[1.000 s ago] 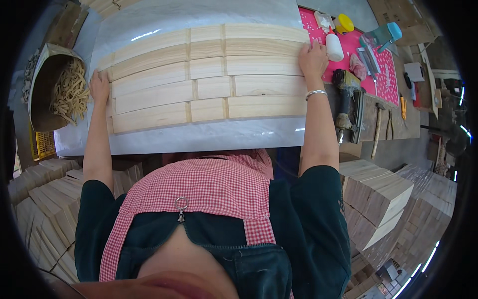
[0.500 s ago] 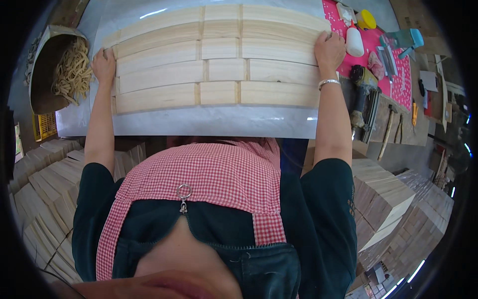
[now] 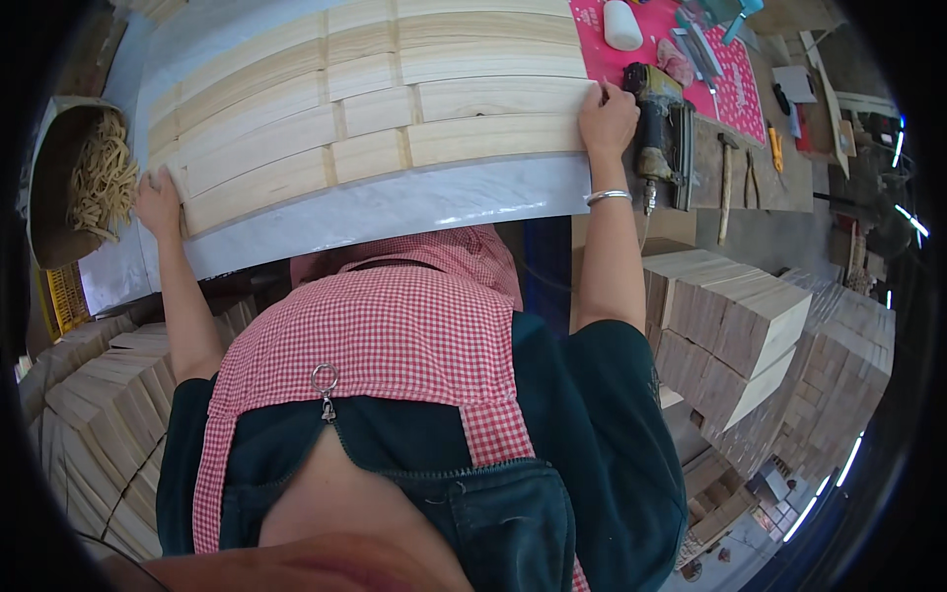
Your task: Assembling wooden box frames using wooden planks, glue, and a staple gun.
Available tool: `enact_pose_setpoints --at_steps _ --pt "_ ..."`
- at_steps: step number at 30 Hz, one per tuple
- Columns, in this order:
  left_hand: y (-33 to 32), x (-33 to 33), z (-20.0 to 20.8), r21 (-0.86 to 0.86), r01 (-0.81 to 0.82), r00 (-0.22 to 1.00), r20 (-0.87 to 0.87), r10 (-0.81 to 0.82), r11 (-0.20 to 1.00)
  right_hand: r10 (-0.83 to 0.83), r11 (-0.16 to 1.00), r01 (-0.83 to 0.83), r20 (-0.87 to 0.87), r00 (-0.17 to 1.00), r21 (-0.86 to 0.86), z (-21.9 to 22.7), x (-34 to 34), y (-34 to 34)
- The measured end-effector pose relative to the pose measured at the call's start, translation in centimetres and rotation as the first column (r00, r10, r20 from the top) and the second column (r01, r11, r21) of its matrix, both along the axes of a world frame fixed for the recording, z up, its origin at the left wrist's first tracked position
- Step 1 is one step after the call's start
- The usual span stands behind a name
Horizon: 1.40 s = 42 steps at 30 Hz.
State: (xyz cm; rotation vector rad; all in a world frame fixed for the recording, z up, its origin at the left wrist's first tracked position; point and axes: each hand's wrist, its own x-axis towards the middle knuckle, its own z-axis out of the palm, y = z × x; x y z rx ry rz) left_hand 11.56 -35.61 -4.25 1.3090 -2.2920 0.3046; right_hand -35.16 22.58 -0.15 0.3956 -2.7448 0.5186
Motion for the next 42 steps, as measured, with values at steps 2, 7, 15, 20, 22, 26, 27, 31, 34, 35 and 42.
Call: enact_pose_setpoints --at_steps 2,7,15,20,22,26,27,31,34,35,42 --pt "-0.2 0.2 -0.1 0.004 0.024 0.999 -0.021 -0.024 1.0 0.02 0.999 -0.02 0.001 1.0 -0.038 -0.3 0.3 -0.5" --pt "0.3 0.3 0.6 0.001 0.027 0.999 -0.04 -0.027 1.0 0.037 0.997 -0.04 -0.046 0.998 -0.063 -0.8 1.0 -1.6" --pt "0.9 0.2 1.1 0.027 -0.002 0.995 -0.096 0.005 1.0 0.082 0.996 -0.084 -0.084 0.993 -0.02 -1.5 0.7 -1.9" --pt "1.9 -0.6 1.8 0.043 -0.039 0.986 -0.157 0.045 0.998 0.067 0.998 -0.067 -0.12 0.991 -0.002 -1.6 1.0 -1.9" --pt "2.0 -0.6 2.0 0.093 -0.057 0.986 -0.154 0.071 0.994 0.071 0.997 -0.073 -0.129 0.989 -0.011 -1.7 0.9 -1.9" --pt "3.3 0.4 2.3 0.076 -0.068 0.991 -0.109 0.076 0.995 0.072 0.996 -0.077 -0.149 0.986 -0.034 -1.7 1.9 -0.8" --pt "3.8 0.8 2.5 0.054 -0.068 0.993 -0.09 0.073 0.996 0.07 0.996 -0.078 -0.158 0.985 -0.044 -1.7 2.3 -0.4" --pt "8.3 2.5 3.2 0.132 -0.117 0.989 -0.07 0.127 0.984 0.063 0.994 -0.074 -0.132 0.989 -0.078 -1.0 4.9 1.5" --pt "10.2 3.6 2.6 0.231 -0.18 0.978 -0.061 0.199 0.956 0.072 0.991 -0.082 -0.096 0.993 -0.104 -0.7 6.0 2.2" --pt "9.6 4.2 1.9 0.23 -0.137 0.984 -0.076 0.158 0.963 0.078 0.99 -0.088 -0.093 0.993 -0.112 -0.7 5.9 2.2" --pt "8.8 5.4 0.9 0.222 0.006 0.996 -0.087 0.014 0.975 0.088 0.98 -0.093 -0.037 0.995 -0.179 -1.1 5.5 2.5"
